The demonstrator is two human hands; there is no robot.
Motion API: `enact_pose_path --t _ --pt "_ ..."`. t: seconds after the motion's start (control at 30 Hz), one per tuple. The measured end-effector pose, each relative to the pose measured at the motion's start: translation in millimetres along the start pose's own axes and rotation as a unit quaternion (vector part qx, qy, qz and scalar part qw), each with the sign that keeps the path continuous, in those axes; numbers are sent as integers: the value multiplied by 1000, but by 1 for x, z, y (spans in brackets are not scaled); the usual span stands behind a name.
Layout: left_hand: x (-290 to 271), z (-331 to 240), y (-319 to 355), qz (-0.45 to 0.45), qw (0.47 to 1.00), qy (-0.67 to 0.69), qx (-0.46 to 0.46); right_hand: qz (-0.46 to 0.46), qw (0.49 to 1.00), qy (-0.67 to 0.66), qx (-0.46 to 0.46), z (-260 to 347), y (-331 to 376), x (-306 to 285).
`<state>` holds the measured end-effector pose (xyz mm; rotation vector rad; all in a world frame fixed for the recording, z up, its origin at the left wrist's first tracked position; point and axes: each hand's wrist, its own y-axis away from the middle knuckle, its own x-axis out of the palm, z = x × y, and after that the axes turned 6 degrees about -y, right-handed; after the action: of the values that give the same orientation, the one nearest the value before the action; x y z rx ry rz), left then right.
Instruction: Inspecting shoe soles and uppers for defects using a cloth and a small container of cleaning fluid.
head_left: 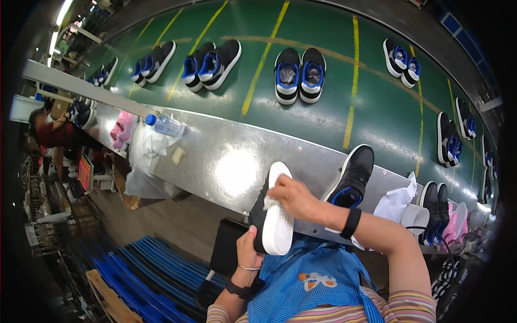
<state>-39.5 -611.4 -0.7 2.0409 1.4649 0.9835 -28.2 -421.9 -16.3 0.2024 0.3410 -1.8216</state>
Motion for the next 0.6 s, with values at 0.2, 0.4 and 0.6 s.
enact_pose_path --t 0.2,0.4,0.6 --pt "-16 -1 -9 9 1000 4 15 -23 996 71 49 -41 -48 -1" --pt "-22 -3 -15 2 999 43 -14 -36 983 137 121 -66 -53 -1" --pt "-35 -5 -28 -19 989 130 -61 -27 963 195 184 -73 -32 -4"
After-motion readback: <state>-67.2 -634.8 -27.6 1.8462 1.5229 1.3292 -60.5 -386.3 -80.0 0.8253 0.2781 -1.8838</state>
